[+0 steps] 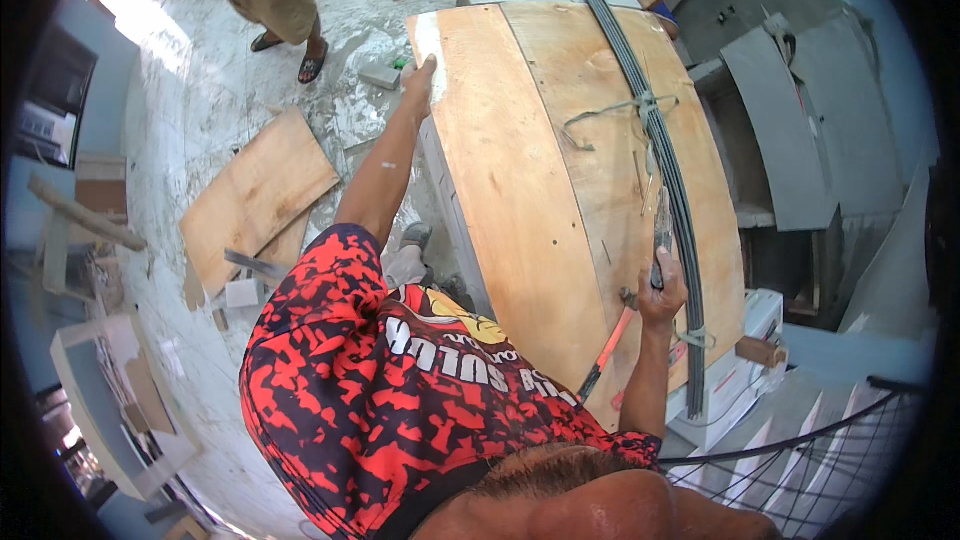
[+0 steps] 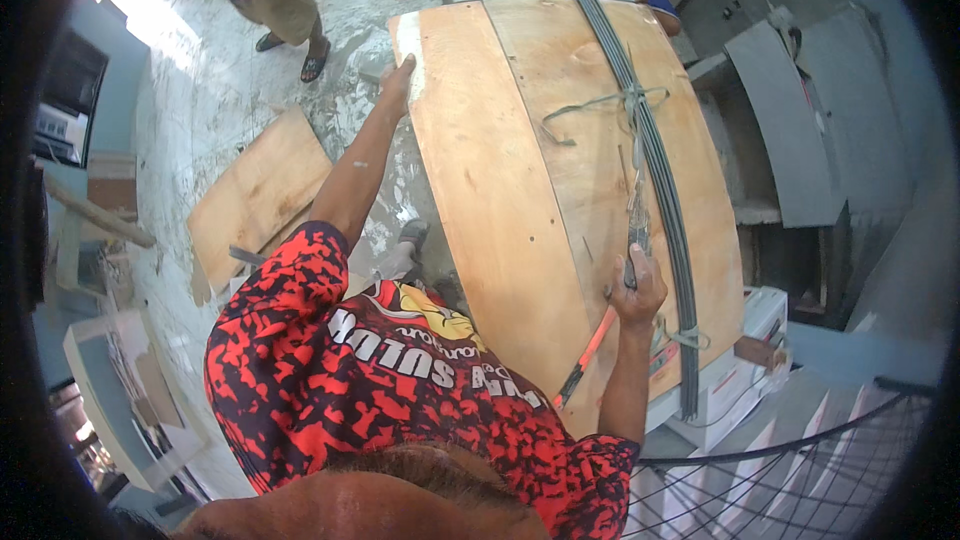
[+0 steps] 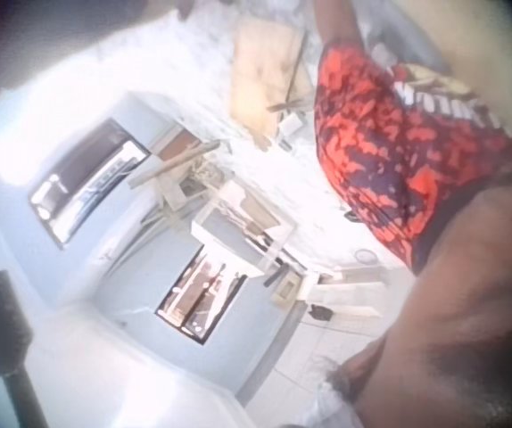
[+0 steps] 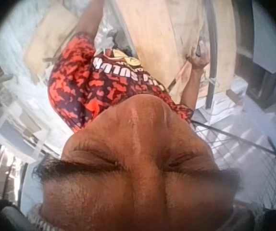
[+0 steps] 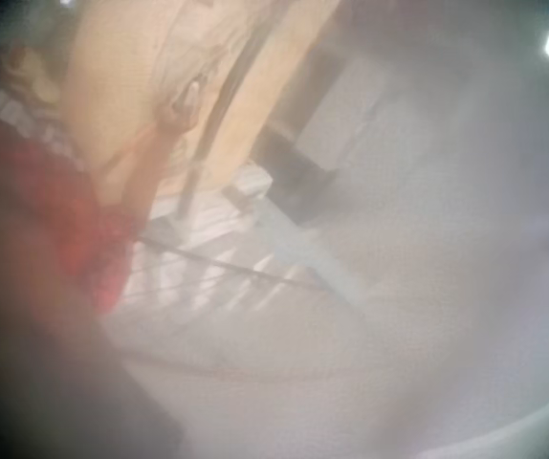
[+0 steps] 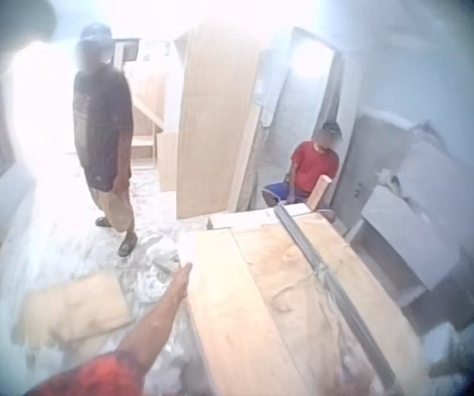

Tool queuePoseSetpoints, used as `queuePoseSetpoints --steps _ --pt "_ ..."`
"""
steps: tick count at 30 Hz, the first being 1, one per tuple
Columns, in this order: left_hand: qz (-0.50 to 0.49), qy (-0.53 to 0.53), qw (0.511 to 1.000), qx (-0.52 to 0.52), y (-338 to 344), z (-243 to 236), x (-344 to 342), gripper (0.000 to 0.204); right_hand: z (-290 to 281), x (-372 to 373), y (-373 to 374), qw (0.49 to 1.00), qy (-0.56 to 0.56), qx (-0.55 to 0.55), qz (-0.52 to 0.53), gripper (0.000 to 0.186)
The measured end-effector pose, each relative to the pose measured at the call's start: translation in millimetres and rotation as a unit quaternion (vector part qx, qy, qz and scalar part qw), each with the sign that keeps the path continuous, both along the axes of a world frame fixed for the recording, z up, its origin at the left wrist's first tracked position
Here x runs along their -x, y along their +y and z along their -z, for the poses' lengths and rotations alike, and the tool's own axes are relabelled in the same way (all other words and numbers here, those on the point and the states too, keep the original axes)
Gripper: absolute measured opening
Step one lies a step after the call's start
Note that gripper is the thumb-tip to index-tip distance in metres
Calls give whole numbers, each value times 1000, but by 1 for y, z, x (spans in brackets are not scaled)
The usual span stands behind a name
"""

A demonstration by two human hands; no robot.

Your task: The person fits a curved wooden board against a brick structure, secures it using a hammer and nails, and then trims the excess wood with a hand saw.

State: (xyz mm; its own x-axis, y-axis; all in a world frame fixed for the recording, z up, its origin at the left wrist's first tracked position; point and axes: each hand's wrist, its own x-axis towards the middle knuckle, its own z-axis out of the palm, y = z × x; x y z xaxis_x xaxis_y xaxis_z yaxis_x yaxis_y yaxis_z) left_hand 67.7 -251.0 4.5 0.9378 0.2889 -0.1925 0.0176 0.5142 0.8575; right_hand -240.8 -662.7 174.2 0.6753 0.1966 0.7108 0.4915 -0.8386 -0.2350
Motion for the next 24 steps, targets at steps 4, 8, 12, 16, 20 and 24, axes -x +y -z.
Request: queuePoseSetpoints --steps 4,8,12,16,20,24 --pt "152 27 979 133 -21 5 53 39 36 40 -41 984 90 135 67 36" --pt "210 84 971 76 -42 -29 154 43 71 58 -46 942 281 151 103 48" --pt "244 181 951 57 -58 -22 202 48 97 50 -42 939 295 133 118 49" --pt "345 170 920 71 -57 -26 223 48 76 60 -6 945 229 88 218 53" --pt "405 180 894 68 -50 -19 213 49 71 70 12 920 228 -1 320 56" --pt "500 132 854 65 -59 -23 215 53 74 50 12 897 237 18 372 53"
